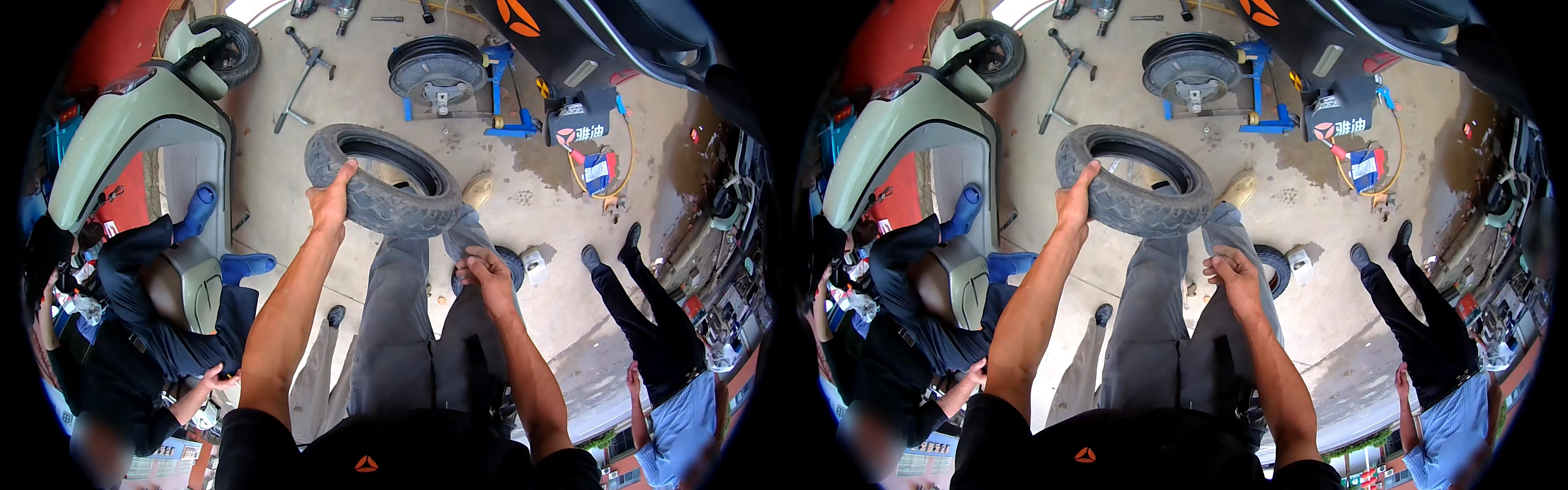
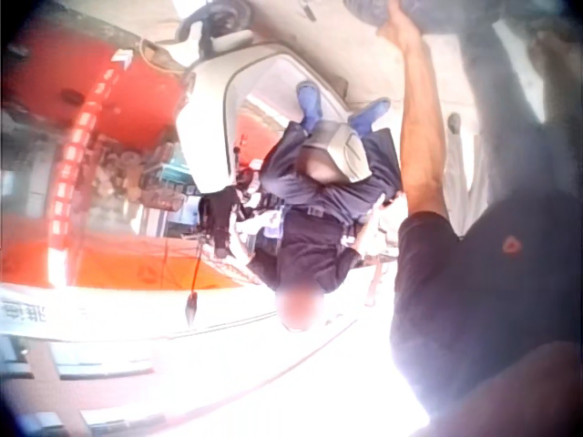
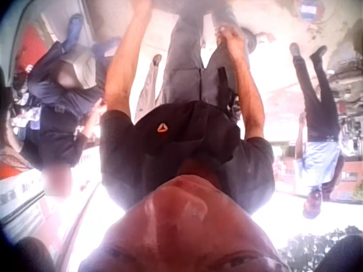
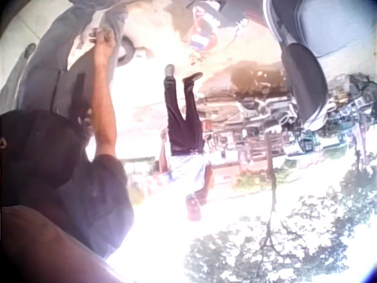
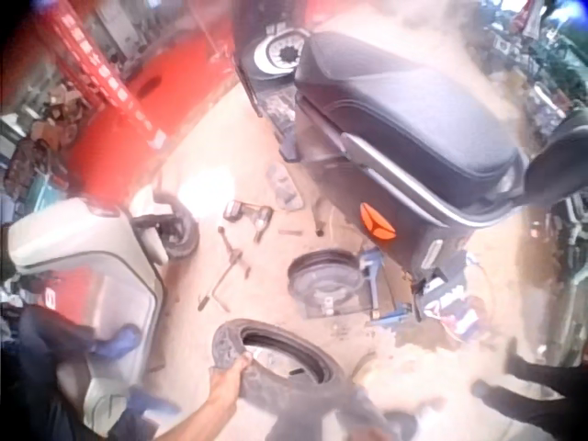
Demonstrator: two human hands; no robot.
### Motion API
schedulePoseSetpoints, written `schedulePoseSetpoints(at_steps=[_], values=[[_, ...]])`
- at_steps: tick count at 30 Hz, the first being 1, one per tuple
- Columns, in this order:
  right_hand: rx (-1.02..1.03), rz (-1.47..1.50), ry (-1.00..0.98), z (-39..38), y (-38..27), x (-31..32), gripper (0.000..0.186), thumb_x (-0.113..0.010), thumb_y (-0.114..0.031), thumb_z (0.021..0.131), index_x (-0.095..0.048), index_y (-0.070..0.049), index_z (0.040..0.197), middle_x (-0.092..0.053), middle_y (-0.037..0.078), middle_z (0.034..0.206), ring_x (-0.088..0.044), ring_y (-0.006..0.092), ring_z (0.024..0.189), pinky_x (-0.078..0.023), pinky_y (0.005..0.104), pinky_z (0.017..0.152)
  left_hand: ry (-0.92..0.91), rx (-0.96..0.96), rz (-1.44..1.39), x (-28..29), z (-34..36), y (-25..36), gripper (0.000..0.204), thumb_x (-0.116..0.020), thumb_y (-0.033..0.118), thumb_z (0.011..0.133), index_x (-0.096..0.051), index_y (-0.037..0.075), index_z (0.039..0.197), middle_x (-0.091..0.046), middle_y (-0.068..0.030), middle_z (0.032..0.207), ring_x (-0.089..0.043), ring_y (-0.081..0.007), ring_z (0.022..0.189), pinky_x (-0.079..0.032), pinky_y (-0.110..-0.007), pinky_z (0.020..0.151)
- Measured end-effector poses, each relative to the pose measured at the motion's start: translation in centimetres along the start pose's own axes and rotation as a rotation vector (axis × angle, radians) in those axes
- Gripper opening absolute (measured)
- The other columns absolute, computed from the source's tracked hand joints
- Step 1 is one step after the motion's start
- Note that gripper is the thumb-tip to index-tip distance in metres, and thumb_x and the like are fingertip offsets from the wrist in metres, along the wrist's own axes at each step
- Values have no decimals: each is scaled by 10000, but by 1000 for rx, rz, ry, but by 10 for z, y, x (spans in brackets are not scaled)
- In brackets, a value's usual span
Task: The person removes an old tire from a scooter wheel using a tire lever and a tire changing machine. They then apply a sealant to a new tire and mount it onto the wheel rim using the machine and a lever.
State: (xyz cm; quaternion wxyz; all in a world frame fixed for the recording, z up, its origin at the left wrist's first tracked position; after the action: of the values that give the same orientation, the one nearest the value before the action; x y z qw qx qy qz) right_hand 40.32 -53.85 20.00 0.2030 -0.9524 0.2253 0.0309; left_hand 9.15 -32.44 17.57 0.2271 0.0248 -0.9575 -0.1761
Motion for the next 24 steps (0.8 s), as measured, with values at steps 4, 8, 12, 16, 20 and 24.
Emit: schedulePoseSetpoints(at_steps=[4, 8, 12, 16, 20, 24], values=[[17, 12, 2, -17, -2, 24, 341, -664, -137, 1055, -644, 24, 1354, -777, 130, 1082, -745, 180, 917, -583, 303, 795, 4, -49, -8, -14, -47, -1, 1215, -959, 482, 727, -277, -219, 1448, -544, -355, 1379, -636, -370, 1251, -536, -411, 1083], [42, 8, 21, -35, -10, 46, 352, -665, -136, 1051, -640, 36, 1357, -779, 128, 1075, -747, 177, 906, -586, 301, 781, -29, -74, -15, -34, -76, -7, 1206, -960, 482, 730, -281, -212, 1445, -549, -351, 1359, -651, -378, 1225, -556, -423, 1058], [86, 48, -2, -49, -19, 59, 348, -666, -134, 1047, -646, 30, 1353, -780, 118, 1059, -750, 174, 896, -589, 299, 766, -120, -74, -68, -38, -115, -11, 1226, -962, 487, 732, -260, -205, 1461, -552, -346, 1340, -678, -386, 1171, -581, -462, 1022], [164, 105, 5, -79, -35, 80, 336, -686, -150, 1039, -663, 11, 1332, -773, 106, 1028, -734, 159, 864, -587, 296, 757, -99, -106, -26, -47, -172, -19, 1109, -939, 484, 772, -362, -187, 1441, -609, -318, 1313, -698, -365, 1154, -618, -504, 950], [303, 5, 95, -105, -60, 112, 317, -712, -138, 1008, -679, 1, 1291, -737, 72, 945, -670, 126, 799, -563, 297, 741, -167, -76, -32, -65, -221, -42, 950, -910, 471, 815, -484, -149, 1396, -658, -275, 1285, -733, -353, 1082, -650, -521, 869], [569, -185, 167, -146, -106, 130, 316, -734, -145, 990, -674, -14, 1271, -747, 73, 969, -688, 130, 844, -571, 320, 790, -232, -99, 30, -91, -266, -51, 869, -858, 543, 838, -561, -81, 1364, -700, -212, 1232, -745, -319, 1027, -622, -521, 804]])
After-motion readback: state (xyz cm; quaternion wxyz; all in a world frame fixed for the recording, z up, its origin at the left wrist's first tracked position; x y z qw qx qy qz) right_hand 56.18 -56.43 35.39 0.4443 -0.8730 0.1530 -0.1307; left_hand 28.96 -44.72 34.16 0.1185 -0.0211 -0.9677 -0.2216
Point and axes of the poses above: each hand's wrist, its own z-axis towards the middle knuckle, its own x-axis out of the back of the hand, y = z × x, the point moved 5 cm from there along z, towards the middle knuckle
